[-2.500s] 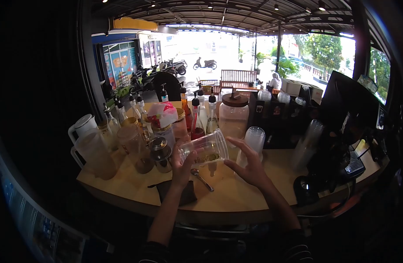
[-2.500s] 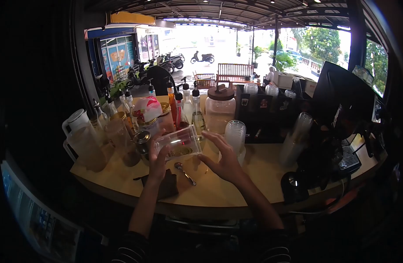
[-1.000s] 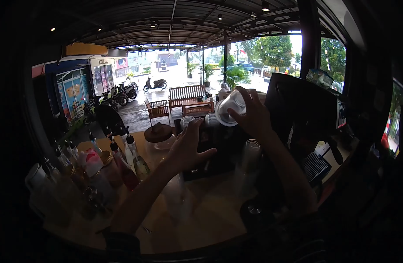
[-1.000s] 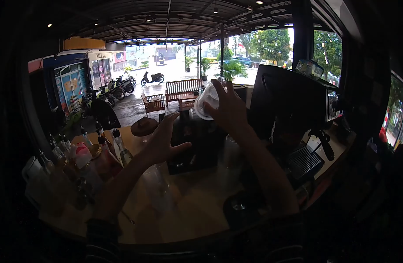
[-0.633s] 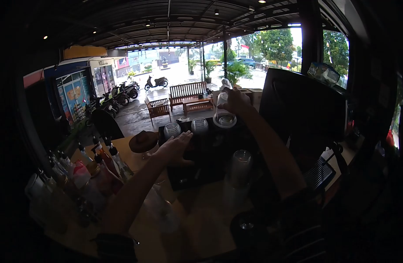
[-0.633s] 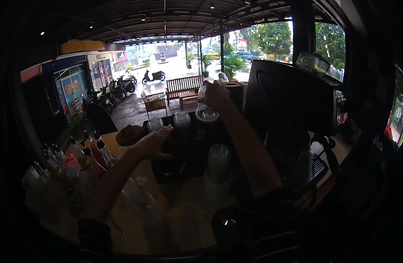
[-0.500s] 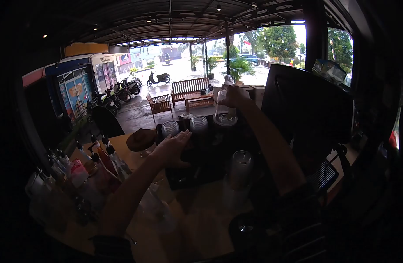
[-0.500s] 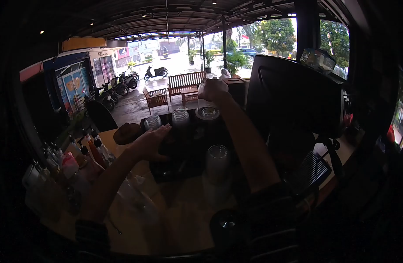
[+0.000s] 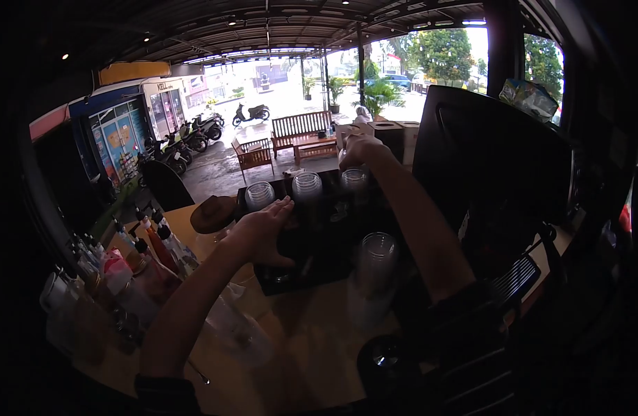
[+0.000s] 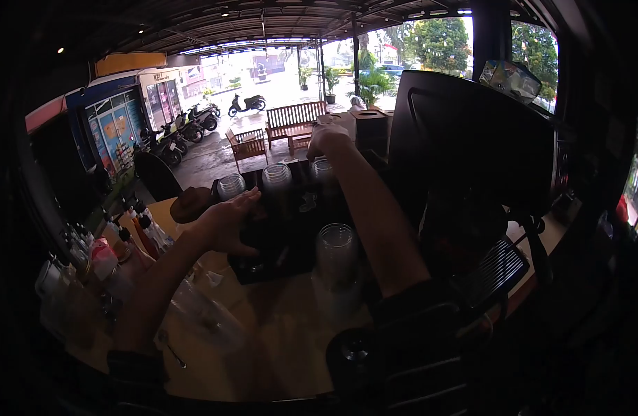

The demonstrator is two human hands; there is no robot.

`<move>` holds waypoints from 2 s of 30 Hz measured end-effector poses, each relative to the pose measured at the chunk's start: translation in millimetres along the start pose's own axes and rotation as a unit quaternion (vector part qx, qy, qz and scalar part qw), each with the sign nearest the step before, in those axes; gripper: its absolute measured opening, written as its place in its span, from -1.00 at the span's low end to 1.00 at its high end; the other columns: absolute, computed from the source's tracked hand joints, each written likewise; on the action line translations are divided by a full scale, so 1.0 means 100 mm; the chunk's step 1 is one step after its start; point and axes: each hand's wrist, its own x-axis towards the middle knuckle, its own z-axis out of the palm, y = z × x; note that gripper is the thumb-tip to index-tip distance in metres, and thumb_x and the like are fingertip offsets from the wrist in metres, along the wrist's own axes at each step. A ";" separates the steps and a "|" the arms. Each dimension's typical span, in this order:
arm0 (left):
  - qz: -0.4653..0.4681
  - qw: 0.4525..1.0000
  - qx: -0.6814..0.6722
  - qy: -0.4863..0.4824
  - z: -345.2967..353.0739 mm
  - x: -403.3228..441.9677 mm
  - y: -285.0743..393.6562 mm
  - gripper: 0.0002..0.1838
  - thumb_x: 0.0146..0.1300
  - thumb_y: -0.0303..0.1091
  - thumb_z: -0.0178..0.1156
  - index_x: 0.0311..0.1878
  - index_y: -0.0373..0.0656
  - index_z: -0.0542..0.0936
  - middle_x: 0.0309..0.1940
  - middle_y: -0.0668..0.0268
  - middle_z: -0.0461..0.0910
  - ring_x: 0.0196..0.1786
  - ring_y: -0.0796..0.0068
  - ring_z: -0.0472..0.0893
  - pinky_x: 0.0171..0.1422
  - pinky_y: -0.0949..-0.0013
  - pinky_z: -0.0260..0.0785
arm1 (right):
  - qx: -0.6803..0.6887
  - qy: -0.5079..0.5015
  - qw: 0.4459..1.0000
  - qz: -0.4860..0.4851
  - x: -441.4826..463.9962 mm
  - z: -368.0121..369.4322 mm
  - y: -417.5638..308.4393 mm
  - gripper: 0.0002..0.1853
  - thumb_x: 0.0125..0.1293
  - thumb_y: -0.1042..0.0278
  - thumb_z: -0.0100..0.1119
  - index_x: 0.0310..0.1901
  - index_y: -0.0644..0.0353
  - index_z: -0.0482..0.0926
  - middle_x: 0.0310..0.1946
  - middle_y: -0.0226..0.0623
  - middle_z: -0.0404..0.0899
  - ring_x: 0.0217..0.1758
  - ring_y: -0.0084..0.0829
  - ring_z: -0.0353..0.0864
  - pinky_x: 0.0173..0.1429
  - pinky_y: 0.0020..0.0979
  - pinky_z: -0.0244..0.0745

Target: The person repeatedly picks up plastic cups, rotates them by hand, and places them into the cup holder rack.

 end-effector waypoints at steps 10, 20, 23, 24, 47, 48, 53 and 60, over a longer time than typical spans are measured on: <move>-0.013 1.000 -0.008 -0.002 -0.03 -0.01 0.03 0.18 -0.34 0.06 0.46 0.32 -0.38 0.11 0.35 -0.02 0.11 0.33 0.14 0.27 0.35 0.27 0.21 | -0.053 -0.078 0.996 -0.004 -0.10 -0.05 -0.10 -0.22 -0.30 -0.03 0.52 0.02 0.18 0.55 0.11 -0.23 0.49 0.18 -0.22 0.46 0.23 -0.27 0.38; -0.005 1.000 -0.022 0.016 -0.03 -0.02 0.04 0.16 -0.36 0.02 0.48 0.30 -0.39 0.14 0.33 -0.05 0.14 0.33 0.13 0.27 0.36 0.30 0.19 | -0.088 -0.027 0.995 -0.035 -0.16 0.14 -0.12 -0.24 -0.30 0.05 0.57 0.01 0.21 0.53 0.08 -0.14 0.50 0.16 -0.22 0.48 0.21 -0.27 0.41; -0.009 1.000 -0.024 0.016 -0.02 -0.01 0.03 0.18 -0.36 0.03 0.49 0.31 -0.39 0.13 0.34 -0.04 0.13 0.34 0.13 0.25 0.37 0.30 0.18 | -0.093 -0.030 0.995 -0.026 -0.12 0.19 -0.13 -0.31 -0.25 0.11 0.54 -0.02 0.22 0.55 0.08 -0.16 0.50 0.14 -0.21 0.49 0.19 -0.28 0.42; -0.010 1.000 -0.022 0.014 -0.02 -0.01 0.03 0.17 -0.34 0.04 0.48 0.31 -0.38 0.13 0.34 -0.04 0.13 0.34 0.12 0.25 0.38 0.30 0.17 | -0.094 -0.030 0.995 -0.027 -0.11 0.21 -0.13 -0.31 -0.25 0.11 0.54 -0.02 0.22 0.55 0.08 -0.16 0.50 0.14 -0.21 0.49 0.19 -0.28 0.42; -0.105 0.869 -0.336 0.347 0.46 -2.36 0.36 -0.12 -0.16 -0.16 0.48 0.21 -0.18 0.21 0.13 0.18 0.29 0.23 0.28 0.33 0.27 0.19 0.20 | 0.271 -0.139 0.916 -0.263 -2.44 0.94 -1.92 0.12 -0.32 -0.21 0.50 0.24 0.33 0.22 0.07 0.02 0.40 0.08 -0.14 0.48 0.12 -0.29 0.42; -0.133 0.856 -0.374 0.332 0.59 -2.47 0.37 0.01 -0.22 -0.12 0.51 0.27 -0.17 0.13 0.19 0.16 0.23 0.27 0.25 0.29 0.28 0.17 0.19 | 0.314 -0.087 0.909 -0.260 -2.53 1.17 -1.99 0.16 -0.33 -0.13 0.53 0.28 0.32 0.14 0.09 0.03 0.36 0.12 -0.13 0.44 0.16 -0.29 0.39; -0.171 0.863 -0.415 0.231 1.24 -2.52 0.43 0.28 -0.36 -0.07 0.57 0.36 -0.14 -0.10 0.32 0.01 0.06 0.38 0.10 0.15 0.38 0.09 0.09 | 0.480 0.038 0.842 -0.245 -2.77 1.76 -2.30 0.15 -0.35 0.24 0.55 0.30 0.32 0.00 0.12 0.01 0.31 0.19 -0.18 0.37 0.22 -0.27 0.33; -0.217 0.824 -0.460 0.251 1.38 -2.36 0.47 0.24 -0.38 -0.08 0.57 0.36 -0.13 -0.03 0.19 0.00 0.32 0.19 0.05 0.42 0.23 0.10 0.32 | 0.503 0.052 0.846 -0.170 -2.91 1.81 -2.47 0.10 -0.35 0.28 0.52 0.28 0.31 0.04 0.12 -0.02 0.32 0.19 -0.18 0.38 0.24 -0.27 0.31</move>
